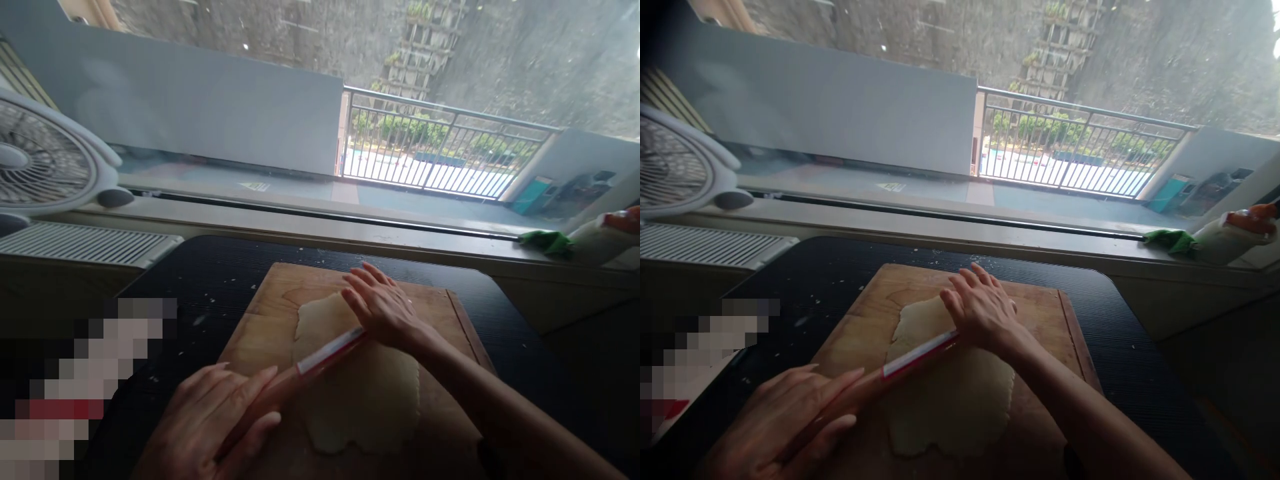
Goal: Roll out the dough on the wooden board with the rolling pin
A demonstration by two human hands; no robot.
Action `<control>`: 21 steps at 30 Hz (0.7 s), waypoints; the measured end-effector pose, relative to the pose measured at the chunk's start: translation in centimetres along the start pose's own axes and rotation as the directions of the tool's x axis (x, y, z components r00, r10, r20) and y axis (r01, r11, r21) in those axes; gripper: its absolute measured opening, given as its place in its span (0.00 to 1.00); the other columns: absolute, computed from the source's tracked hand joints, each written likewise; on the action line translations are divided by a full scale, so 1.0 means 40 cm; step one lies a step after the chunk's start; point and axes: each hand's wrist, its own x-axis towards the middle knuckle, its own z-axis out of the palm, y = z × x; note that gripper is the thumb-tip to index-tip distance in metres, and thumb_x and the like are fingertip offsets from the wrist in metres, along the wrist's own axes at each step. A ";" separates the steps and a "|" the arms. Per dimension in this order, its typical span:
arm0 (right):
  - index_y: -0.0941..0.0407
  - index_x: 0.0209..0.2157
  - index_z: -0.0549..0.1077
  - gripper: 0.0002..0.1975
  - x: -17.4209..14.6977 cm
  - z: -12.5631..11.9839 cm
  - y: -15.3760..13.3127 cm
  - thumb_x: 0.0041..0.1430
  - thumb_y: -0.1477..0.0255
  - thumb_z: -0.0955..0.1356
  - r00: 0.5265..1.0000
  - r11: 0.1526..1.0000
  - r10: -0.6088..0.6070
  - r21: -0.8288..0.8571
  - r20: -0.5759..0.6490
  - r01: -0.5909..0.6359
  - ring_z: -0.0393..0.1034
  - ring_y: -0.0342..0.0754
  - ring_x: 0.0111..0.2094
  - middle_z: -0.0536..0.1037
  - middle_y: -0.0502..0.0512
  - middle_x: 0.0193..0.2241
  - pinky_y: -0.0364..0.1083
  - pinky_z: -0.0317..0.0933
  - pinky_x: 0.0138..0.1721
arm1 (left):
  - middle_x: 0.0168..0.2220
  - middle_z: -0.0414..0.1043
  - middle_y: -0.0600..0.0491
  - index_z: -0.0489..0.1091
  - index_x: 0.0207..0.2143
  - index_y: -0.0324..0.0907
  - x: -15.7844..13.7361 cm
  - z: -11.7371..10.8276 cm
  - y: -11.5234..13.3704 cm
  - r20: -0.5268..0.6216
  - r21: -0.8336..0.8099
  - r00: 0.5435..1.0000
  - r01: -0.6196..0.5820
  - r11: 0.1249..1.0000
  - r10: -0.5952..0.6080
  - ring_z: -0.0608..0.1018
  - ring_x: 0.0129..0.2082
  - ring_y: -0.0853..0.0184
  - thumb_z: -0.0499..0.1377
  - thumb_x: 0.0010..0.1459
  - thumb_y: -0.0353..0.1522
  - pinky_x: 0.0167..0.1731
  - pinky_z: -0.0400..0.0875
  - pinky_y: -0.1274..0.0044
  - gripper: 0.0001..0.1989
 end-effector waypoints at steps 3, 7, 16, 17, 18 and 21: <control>0.52 0.54 0.62 0.26 0.106 0.014 -0.027 0.64 0.56 0.49 0.999 0.999 0.020 0.034 0.030 -0.021 0.45 0.52 0.60 0.62 0.54 0.55 0.53 0.47 0.56 | 0.41 0.73 0.54 0.64 0.51 0.47 -0.023 0.012 -0.011 0.010 0.015 0.999 0.051 0.999 -0.051 0.73 0.43 0.62 0.54 0.56 0.44 0.45 0.67 0.69 0.22; 0.53 0.53 0.63 0.24 0.080 0.014 -0.060 0.64 0.57 0.50 0.999 0.998 -0.040 0.045 0.025 0.038 0.45 0.51 0.60 0.63 0.54 0.54 0.52 0.47 0.56 | 0.41 0.73 0.54 0.62 0.53 0.47 -0.031 0.014 -0.010 -0.037 0.004 0.999 0.035 0.999 -0.035 0.74 0.42 0.62 0.56 0.54 0.42 0.46 0.66 0.68 0.24; 0.47 0.50 0.66 0.17 -0.098 -0.009 -0.065 0.63 0.65 0.55 0.990 0.990 -0.138 -0.035 0.014 0.139 0.46 0.52 0.60 0.62 0.48 0.56 0.54 0.49 0.56 | 0.33 0.73 0.54 0.65 0.49 0.45 -0.027 0.009 0.007 -0.084 -0.123 0.996 -0.030 0.992 0.020 0.74 0.36 0.65 0.60 0.51 0.35 0.43 0.68 0.70 0.21; 0.48 0.50 0.66 0.17 -0.072 -0.001 -0.066 0.63 0.65 0.55 0.990 0.990 -0.138 -0.034 -0.001 0.138 0.45 0.52 0.61 0.63 0.48 0.55 0.54 0.49 0.56 | 0.33 0.73 0.54 0.65 0.48 0.44 -0.027 0.011 0.009 -0.090 -0.120 0.996 -0.010 0.993 -0.001 0.74 0.36 0.65 0.60 0.51 0.36 0.43 0.68 0.70 0.21; 0.48 0.51 0.66 0.18 -0.037 0.010 -0.069 0.63 0.64 0.55 0.991 0.991 -0.133 -0.029 -0.014 0.133 0.45 0.52 0.61 0.63 0.49 0.55 0.54 0.48 0.57 | 0.34 0.73 0.53 0.65 0.48 0.44 -0.027 0.012 0.010 -0.098 -0.112 0.995 0.009 0.994 -0.020 0.74 0.36 0.65 0.60 0.50 0.36 0.43 0.68 0.70 0.21; 0.51 0.53 0.64 0.22 0.085 0.043 -0.092 0.63 0.58 0.53 0.994 0.994 -0.110 0.000 -0.017 0.110 0.43 0.52 0.61 0.64 0.52 0.55 0.54 0.49 0.56 | 0.36 0.73 0.52 0.65 0.49 0.42 -0.027 0.014 0.012 -0.132 -0.084 0.990 0.042 0.996 -0.053 0.74 0.38 0.64 0.59 0.51 0.35 0.43 0.68 0.71 0.21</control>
